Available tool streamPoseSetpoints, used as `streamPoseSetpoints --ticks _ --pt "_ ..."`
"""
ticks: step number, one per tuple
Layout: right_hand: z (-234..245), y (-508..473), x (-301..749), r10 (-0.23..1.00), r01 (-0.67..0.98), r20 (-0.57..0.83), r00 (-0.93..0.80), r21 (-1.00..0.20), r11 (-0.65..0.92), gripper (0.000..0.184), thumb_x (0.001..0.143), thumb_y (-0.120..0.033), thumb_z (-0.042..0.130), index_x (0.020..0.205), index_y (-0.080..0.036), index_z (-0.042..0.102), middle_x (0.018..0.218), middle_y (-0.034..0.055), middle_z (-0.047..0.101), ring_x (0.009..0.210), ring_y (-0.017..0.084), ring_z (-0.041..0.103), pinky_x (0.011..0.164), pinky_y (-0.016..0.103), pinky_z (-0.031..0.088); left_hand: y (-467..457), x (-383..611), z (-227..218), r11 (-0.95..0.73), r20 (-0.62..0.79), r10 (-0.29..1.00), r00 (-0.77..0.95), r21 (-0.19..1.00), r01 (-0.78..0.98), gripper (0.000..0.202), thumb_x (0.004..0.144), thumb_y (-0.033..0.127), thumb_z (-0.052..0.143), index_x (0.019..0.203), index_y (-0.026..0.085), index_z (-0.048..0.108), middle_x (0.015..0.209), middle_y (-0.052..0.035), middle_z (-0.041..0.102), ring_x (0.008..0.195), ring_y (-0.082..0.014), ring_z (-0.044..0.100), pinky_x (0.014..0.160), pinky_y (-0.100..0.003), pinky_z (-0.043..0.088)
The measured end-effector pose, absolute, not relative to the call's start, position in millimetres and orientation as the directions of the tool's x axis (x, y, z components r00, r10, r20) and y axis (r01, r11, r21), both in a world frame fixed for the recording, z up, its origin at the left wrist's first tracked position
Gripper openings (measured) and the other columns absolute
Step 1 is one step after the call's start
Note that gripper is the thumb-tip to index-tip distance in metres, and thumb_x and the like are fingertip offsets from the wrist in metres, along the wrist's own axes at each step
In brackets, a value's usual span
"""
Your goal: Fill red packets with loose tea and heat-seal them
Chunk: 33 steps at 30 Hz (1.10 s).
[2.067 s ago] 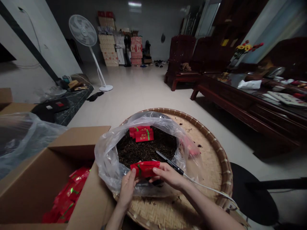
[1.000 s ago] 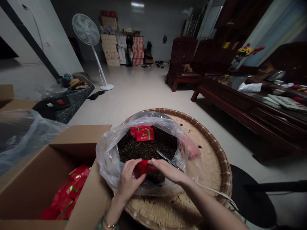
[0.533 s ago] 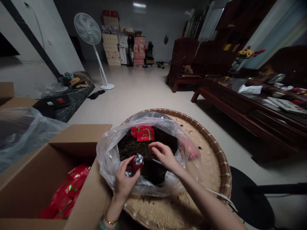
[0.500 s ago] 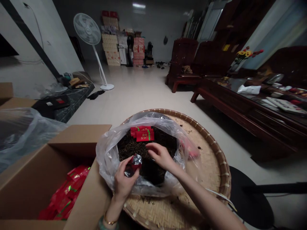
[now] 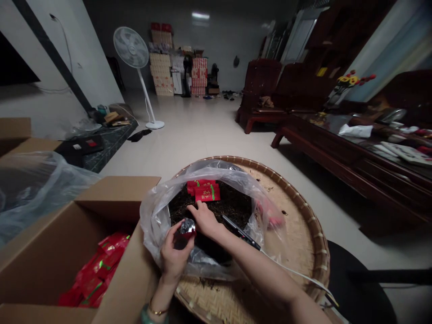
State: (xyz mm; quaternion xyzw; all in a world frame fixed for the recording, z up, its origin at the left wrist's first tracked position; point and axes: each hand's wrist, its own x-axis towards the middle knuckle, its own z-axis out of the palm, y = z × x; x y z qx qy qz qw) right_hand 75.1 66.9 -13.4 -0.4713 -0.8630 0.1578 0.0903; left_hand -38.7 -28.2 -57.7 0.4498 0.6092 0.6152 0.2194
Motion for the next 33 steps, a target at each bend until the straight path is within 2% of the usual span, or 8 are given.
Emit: streamPoseSetpoints --ticks 10,13,16,19,22,25,29,33 --pt "-36 82 96 0.923 0.371 0.112 -0.369 -0.893 0.257 0.024 0.057 -0.002 0.057 0.073 -0.019 0.054 0.073 -0.0033 0.052 0.072 0.014 0.048 0.069 0.025 0.039 -28 -38 -56 -0.151 0.259 0.817 -0.515 0.958 0.243 0.048 0.061 0.032 0.076 0.105 0.016 0.064 0.099 -0.009 0.069 0.089 -0.0239 0.068 0.082 -0.035 0.056" --pt "-37 82 103 0.942 0.322 0.086 -0.325 -0.926 0.196 0.023 0.058 -0.006 0.055 0.077 -0.019 0.052 0.073 -0.0037 0.053 0.067 0.012 0.049 0.062 0.023 0.041 -28 -37 -55 -0.146 0.253 0.818 -0.517 0.96 0.239 0.048 0.061 0.033 0.077 0.104 0.016 0.064 0.099 -0.0096 0.069 0.09 -0.0243 0.068 0.083 -0.036 0.056" --pt "-33 78 107 0.952 0.063 -0.057 -0.301 -0.997 -0.04 0.032 0.06 -0.012 0.056 0.091 -0.02 0.054 0.08 -0.0034 0.055 0.062 0.011 0.05 0.052 0.02 0.042 -28 -37 -55 -0.134 0.238 0.823 -0.515 0.964 0.231 0.048 0.061 0.033 0.076 0.105 0.016 0.063 0.1 -0.0097 0.069 0.091 -0.0247 0.067 0.083 -0.037 0.056" --pt "-25 75 110 0.889 -0.363 -0.288 -0.355 -0.834 -0.416 0.038 0.058 -0.012 0.062 0.094 -0.02 0.055 0.074 -0.0046 0.056 0.056 0.009 0.05 0.047 0.018 0.04 -29 -36 -54 -0.134 0.244 0.831 -0.5 0.96 0.245 0.047 0.064 0.032 0.075 0.106 0.016 0.063 0.104 -0.0098 0.068 0.091 -0.0243 0.067 0.085 -0.037 0.055" --pt "-18 73 112 0.813 -0.561 -0.391 -0.431 -0.589 -0.581 0.026 0.061 -0.012 0.058 0.086 -0.018 0.056 0.068 -0.0024 0.058 0.057 0.009 0.054 0.049 0.017 0.041 -29 -37 -55 -0.14 0.262 0.834 -0.485 0.951 0.274 0.045 0.066 0.031 0.073 0.106 0.016 0.062 0.104 -0.0099 0.068 0.091 -0.0237 0.067 0.086 -0.037 0.055" --pt "-12 70 114 0.773 -0.661 -0.395 -0.497 -0.405 -0.632 0.017 0.072 -0.027 0.053 0.084 -0.016 0.057 0.071 0.0032 0.062 0.061 0.013 0.058 0.05 0.021 0.044 -29 -38 -56 -0.155 0.293 0.828 -0.477 0.939 0.308 0.045 0.066 0.032 0.074 0.107 0.016 0.063 0.101 -0.0093 0.069 0.09 -0.0237 0.068 0.084 -0.037 0.056" --pt "-7 67 115 0.736 -0.705 -0.427 -0.524 -0.267 -0.657 0.04 0.085 -0.05 0.04 0.087 -0.014 0.058 0.075 0.0094 0.066 0.067 0.02 0.062 0.053 0.029 0.05 -28 -39 -57 -0.202 0.362 0.809 -0.463 0.911 0.36 0.044 0.066 0.033 0.073 0.105 0.015 0.063 0.095 -0.0087 0.069 0.088 -0.0234 0.068 0.08 -0.036 0.058" --pt "-8 68 114 0.718 -0.725 -0.473 -0.511 -0.212 -0.656 0.031 0.09 -0.034 0.035 0.078 -0.015 0.057 0.072 0.0096 0.067 0.07 0.019 0.065 0.062 0.032 0.055 -27 -38 -57 -0.233 0.413 0.802 -0.43 0.881 0.412 0.041 0.07 0.032 0.071 0.107 0.015 0.061 0.097 -0.0087 0.069 0.087 -0.0219 0.068 0.079 -0.036 0.058"
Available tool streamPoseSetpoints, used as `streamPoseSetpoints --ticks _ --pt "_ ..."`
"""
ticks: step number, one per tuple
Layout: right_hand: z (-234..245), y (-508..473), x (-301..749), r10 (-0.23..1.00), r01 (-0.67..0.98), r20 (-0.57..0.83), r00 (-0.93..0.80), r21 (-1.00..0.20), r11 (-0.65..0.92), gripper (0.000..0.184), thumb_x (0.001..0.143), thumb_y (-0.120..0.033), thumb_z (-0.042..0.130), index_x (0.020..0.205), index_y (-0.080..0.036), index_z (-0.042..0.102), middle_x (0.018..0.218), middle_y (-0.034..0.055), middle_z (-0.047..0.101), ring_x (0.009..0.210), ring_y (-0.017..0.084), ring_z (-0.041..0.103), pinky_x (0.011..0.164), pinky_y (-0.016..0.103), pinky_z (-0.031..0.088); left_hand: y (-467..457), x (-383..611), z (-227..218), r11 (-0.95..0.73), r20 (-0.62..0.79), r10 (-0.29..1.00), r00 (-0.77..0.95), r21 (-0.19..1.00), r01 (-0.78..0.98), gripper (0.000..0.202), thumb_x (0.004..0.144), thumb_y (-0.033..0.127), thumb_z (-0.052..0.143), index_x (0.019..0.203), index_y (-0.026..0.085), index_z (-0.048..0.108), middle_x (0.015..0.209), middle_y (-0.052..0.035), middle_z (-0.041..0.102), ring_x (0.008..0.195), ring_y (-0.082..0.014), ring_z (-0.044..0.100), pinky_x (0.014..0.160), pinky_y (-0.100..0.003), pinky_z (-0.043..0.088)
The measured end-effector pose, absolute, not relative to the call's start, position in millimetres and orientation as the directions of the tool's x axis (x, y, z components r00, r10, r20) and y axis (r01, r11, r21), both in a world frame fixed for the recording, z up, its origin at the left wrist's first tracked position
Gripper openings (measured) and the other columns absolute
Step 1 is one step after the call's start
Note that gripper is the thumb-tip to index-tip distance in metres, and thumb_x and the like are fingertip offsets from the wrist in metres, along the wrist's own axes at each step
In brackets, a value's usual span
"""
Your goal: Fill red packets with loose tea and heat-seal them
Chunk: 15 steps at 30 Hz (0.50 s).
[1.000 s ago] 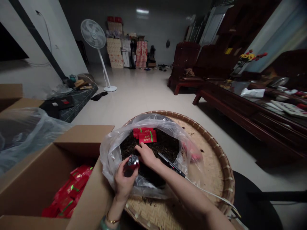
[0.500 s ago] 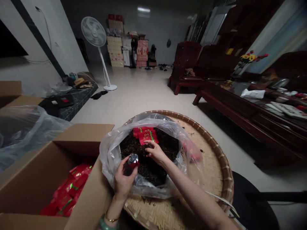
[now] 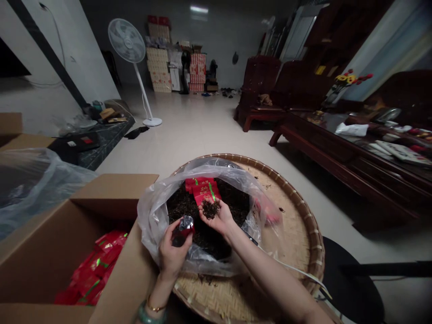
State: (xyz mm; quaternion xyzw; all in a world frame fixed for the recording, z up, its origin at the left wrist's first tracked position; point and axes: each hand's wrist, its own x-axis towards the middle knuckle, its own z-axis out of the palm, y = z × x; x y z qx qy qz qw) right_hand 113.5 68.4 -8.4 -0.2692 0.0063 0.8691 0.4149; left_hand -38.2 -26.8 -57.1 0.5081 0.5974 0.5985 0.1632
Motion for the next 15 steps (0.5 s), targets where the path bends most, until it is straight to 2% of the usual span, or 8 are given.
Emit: streamPoseSetpoints --ticks 4,9,11,15 --pt "-13 70 113 0.725 -0.749 -0.477 -0.496 -0.188 -0.636 0.018 0.086 -0.017 0.041 0.079 -0.015 0.058 0.066 0.0061 0.066 0.068 0.016 0.066 0.061 0.026 0.056 -26 -38 -58 -0.259 0.452 0.795 -0.404 0.856 0.448 0.041 0.071 0.032 0.07 0.107 0.016 0.061 0.097 -0.0087 0.069 0.086 -0.0216 0.068 0.078 -0.035 0.058" --pt "-7 67 118 0.731 -0.747 -0.43 -0.53 -0.171 -0.642 0.025 0.086 -0.019 0.037 0.094 -0.011 0.059 0.079 0.0106 0.071 0.062 0.013 0.066 0.051 0.018 0.053 -26 -39 -62 -0.29 0.489 0.793 -0.363 0.828 0.48 0.043 0.071 0.031 0.07 0.11 0.017 0.06 0.1 -0.0092 0.068 0.088 -0.0219 0.068 0.08 -0.036 0.057" --pt "-4 65 121 0.736 -0.749 -0.404 -0.544 -0.161 -0.642 0.026 0.087 -0.024 0.037 0.092 -0.012 0.06 0.086 0.0122 0.071 0.066 0.014 0.067 0.052 0.02 0.054 -26 -39 -63 -0.294 0.494 0.794 -0.354 0.822 0.488 0.043 0.071 0.031 0.07 0.11 0.017 0.06 0.1 -0.0092 0.068 0.088 -0.022 0.068 0.08 -0.037 0.057" --pt "-2 61 122 0.759 -0.779 -0.381 -0.527 -0.141 -0.611 0.03 0.087 -0.034 0.041 0.07 -0.015 0.057 0.078 0.0111 0.071 0.081 0.021 0.069 0.071 0.033 0.057 -26 -39 -63 -0.29 0.493 0.801 -0.339 0.815 0.502 0.041 0.072 0.031 0.069 0.11 0.017 0.06 0.101 -0.0091 0.068 0.088 -0.0219 0.068 0.08 -0.036 0.057"
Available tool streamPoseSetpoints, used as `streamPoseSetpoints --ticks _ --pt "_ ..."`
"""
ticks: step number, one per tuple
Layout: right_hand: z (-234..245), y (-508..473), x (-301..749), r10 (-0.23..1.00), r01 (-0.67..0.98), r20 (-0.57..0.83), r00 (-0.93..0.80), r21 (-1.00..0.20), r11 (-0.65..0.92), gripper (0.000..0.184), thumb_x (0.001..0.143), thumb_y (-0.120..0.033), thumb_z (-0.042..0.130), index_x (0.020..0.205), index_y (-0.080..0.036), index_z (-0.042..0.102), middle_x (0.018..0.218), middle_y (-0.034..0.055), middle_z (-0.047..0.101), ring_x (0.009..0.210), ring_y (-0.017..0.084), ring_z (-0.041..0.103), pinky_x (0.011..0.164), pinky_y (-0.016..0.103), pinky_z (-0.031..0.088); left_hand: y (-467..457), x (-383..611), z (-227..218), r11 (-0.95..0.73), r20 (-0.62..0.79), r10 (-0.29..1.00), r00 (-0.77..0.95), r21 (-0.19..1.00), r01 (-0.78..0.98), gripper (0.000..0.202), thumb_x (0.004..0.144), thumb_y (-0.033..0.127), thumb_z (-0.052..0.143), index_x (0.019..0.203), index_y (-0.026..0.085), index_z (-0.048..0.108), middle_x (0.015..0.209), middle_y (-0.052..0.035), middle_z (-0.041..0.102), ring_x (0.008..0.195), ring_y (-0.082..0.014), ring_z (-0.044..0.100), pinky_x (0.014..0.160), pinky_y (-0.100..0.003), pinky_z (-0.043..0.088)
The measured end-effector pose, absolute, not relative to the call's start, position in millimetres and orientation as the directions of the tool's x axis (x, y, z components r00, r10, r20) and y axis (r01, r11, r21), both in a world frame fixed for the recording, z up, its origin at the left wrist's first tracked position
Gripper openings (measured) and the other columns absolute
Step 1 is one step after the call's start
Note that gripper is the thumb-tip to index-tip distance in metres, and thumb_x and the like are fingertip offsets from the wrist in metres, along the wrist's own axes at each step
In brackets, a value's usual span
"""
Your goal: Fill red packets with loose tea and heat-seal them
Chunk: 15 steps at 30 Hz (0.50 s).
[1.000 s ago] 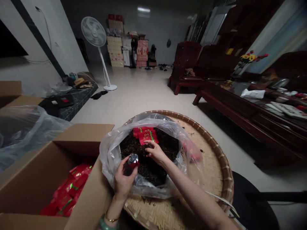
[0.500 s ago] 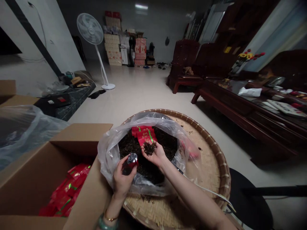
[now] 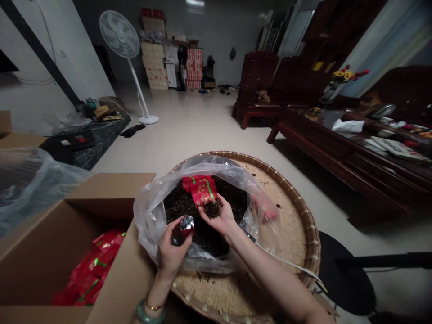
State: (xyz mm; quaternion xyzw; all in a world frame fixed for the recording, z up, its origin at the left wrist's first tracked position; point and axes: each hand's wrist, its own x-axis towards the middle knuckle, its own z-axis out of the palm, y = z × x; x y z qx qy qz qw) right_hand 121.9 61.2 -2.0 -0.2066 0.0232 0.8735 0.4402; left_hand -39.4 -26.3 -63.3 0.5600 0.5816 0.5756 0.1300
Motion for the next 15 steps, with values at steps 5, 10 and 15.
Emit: streamPoseSetpoints --ticks 5,10,15 --pt "2 60 121 0.776 -0.798 -0.366 -0.513 -0.131 -0.589 0.026 0.088 -0.023 0.039 0.072 -0.016 0.058 0.075 0.0064 0.071 0.082 0.018 0.068 0.077 0.034 0.056 -26 -39 -63 -0.283 0.488 0.806 -0.335 0.815 0.506 0.042 0.072 0.032 0.069 0.111 0.017 0.06 0.102 -0.0092 0.068 0.088 -0.0216 0.067 0.08 -0.036 0.057" --pt "10 60 123 0.795 -0.821 -0.384 -0.47 -0.14 -0.553 0.028 0.089 -0.017 0.034 0.101 -0.016 0.059 0.086 0.0073 0.071 0.087 0.016 0.068 0.066 0.027 0.056 -27 -39 -62 -0.287 0.483 0.821 -0.305 0.811 0.51 0.043 0.072 0.031 0.069 0.112 0.018 0.059 0.104 -0.0091 0.067 0.09 -0.0216 0.066 0.082 -0.037 0.056" --pt "5 51 121 0.714 -0.82 -0.584 -0.386 -0.139 -0.556 0.03 0.091 -0.023 0.032 0.095 -0.011 0.059 0.082 0.0122 0.068 0.084 0.02 0.067 0.067 0.033 0.057 -27 -39 -61 -0.301 0.491 0.827 -0.274 0.798 0.522 0.042 0.073 0.03 0.068 0.113 0.019 0.059 0.106 -0.0089 0.066 0.092 -0.0219 0.065 0.084 -0.039 0.055"
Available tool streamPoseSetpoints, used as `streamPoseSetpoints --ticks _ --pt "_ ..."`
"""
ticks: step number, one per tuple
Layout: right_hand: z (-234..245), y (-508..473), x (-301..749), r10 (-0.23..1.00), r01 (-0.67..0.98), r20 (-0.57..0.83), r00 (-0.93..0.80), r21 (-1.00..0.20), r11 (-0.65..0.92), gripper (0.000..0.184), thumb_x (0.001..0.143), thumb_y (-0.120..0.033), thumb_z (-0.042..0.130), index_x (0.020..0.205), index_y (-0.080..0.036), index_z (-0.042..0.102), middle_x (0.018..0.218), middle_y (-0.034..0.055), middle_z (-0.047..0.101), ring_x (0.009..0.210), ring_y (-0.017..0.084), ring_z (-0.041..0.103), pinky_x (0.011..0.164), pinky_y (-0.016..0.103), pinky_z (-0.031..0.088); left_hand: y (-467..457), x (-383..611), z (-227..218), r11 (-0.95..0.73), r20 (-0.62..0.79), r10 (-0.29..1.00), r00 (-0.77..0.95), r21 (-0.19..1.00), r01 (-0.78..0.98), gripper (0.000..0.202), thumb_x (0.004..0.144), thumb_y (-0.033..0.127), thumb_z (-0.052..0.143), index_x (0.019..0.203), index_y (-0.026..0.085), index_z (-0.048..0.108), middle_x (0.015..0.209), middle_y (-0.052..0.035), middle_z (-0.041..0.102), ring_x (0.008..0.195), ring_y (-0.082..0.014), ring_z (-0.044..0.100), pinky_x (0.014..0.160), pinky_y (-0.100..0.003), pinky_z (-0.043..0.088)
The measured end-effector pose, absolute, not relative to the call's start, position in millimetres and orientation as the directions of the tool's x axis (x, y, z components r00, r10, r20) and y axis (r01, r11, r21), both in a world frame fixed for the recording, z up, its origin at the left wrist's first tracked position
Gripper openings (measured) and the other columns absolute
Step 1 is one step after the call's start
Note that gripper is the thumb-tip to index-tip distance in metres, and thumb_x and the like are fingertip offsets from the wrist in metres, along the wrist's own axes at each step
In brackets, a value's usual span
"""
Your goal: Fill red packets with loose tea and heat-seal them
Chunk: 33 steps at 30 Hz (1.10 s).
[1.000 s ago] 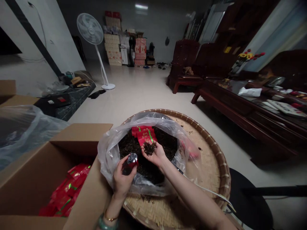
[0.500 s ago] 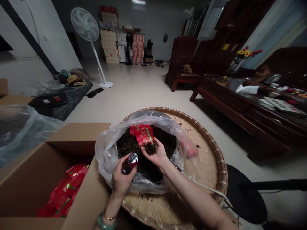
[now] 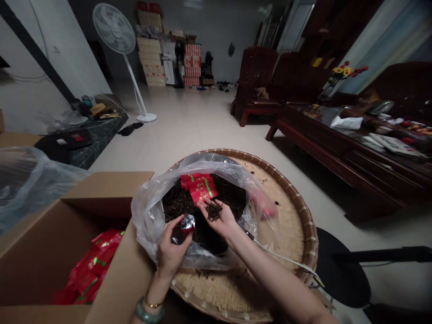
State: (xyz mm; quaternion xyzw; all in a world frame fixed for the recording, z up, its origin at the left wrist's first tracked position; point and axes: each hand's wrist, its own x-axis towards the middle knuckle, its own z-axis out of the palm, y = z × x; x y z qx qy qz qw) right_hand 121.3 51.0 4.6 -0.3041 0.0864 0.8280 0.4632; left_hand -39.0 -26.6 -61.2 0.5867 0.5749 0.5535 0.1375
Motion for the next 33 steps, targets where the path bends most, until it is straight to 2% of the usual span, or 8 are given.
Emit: streamPoseSetpoints --ticks 4,10,14,22,28,33 --pt "1 36 123 0.633 -0.78 -0.692 -0.348 -0.16 -0.604 0.031 0.093 -0.028 0.033 0.081 -0.013 0.058 0.068 0.0092 0.064 0.067 0.017 0.065 0.06 0.03 0.056 -26 -38 -60 -0.297 0.492 0.832 -0.258 0.786 0.542 0.04 0.074 0.028 0.068 0.112 0.02 0.059 0.106 -0.0084 0.065 0.094 -0.0218 0.064 0.084 -0.038 0.055" --pt "15 28 130 0.66 -0.774 -0.624 -0.418 -0.136 -0.618 0.029 0.093 -0.022 0.035 0.082 -0.011 0.06 0.078 0.0123 0.067 0.078 0.019 0.067 0.068 0.032 0.057 -26 -38 -57 -0.298 0.497 0.831 -0.248 0.775 0.557 0.04 0.074 0.029 0.067 0.112 0.019 0.059 0.106 -0.008 0.065 0.095 -0.0219 0.064 0.086 -0.038 0.054" --pt "26 32 134 0.708 -0.805 -0.601 -0.37 -0.173 -0.568 0.025 0.09 -0.015 0.038 0.079 -0.012 0.061 0.077 0.0111 0.069 0.078 0.017 0.068 0.073 0.029 0.057 -27 -37 -51 -0.327 0.524 0.828 -0.2 0.741 0.587 0.038 0.075 0.026 0.066 0.112 0.019 0.058 0.106 -0.0083 0.065 0.096 -0.0218 0.063 0.085 -0.038 0.053" --pt "50 27 118 0.867 -0.803 -0.418 -0.271 -0.399 -0.443 0.014 0.085 -0.017 0.05 0.079 -0.016 0.062 0.079 0.0056 0.071 0.081 0.016 0.069 0.075 0.029 0.055 -27 -32 -39 -0.407 0.611 0.786 -0.093 0.624 0.667 0.035 0.075 0.022 0.066 0.109 0.019 0.059 0.101 -0.0076 0.068 0.094 -0.0226 0.062 0.082 -0.04 0.053" --pt "56 18 95 0.951 -0.751 -0.272 -0.15 -0.594 -0.288 0.015 0.083 -0.024 0.054 0.077 -0.015 0.064 0.081 0.0041 0.069 0.084 0.017 0.068 0.076 0.027 0.052 -27 -33 -43 -0.404 0.604 0.791 -0.094 0.632 0.662 0.036 0.075 0.02 0.066 0.109 0.019 0.058 0.102 -0.008 0.067 0.095 -0.0231 0.062 0.083 -0.04 0.053" --pt "48 16 90 0.987 -0.614 -0.152 -0.044 -0.775 -0.147 0.022 0.086 -0.032 0.05 0.08 -0.017 0.066 0.083 0.0029 0.069 0.086 0.016 0.066 0.083 0.028 0.048 -26 -33 -45 -0.372 0.576 0.808 -0.123 0.66 0.652 0.036 0.074 0.021 0.066 0.109 0.019 0.058 0.1 -0.0079 0.066 0.092 -0.0226 0.062 0.076 -0.037 0.055"
